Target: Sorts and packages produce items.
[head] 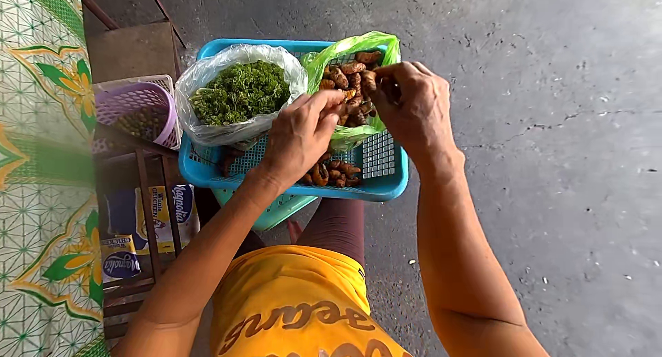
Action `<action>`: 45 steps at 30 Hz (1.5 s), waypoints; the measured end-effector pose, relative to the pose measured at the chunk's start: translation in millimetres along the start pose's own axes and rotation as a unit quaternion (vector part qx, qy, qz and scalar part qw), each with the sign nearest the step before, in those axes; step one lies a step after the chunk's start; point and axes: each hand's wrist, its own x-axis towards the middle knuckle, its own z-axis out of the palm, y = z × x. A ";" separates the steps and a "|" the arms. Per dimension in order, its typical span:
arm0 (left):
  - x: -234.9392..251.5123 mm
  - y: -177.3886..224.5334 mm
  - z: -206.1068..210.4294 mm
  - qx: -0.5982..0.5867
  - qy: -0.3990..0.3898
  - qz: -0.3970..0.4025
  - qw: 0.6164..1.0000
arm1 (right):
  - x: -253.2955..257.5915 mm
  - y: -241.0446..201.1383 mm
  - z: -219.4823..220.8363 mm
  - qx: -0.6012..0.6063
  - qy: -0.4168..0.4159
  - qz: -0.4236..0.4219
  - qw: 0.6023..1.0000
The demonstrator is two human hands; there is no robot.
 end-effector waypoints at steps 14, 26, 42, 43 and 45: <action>-21.4 -11.2 8.4 0.226 -0.332 -0.102 0.910 | -59.9 -13.6 6.1 -0.127 -0.283 0.058 0.949; -42.0 -24.6 -41.1 0.318 -0.255 -0.297 0.864 | -56.7 -15.1 31.2 -0.127 -0.340 0.073 0.929; -41.1 -39.8 -33.6 0.187 -0.265 -0.090 0.942 | -67.5 -5.0 31.0 0.009 -0.275 0.046 0.960; -36.9 -38.2 -28.3 0.180 -0.295 -0.084 0.935 | -67.7 -5.2 31.3 0.031 -0.262 0.040 0.964; -26.2 -38.6 -17.1 0.188 -0.369 -0.093 0.905 | -67.1 -7.9 30.4 0.088 -0.238 0.014 0.967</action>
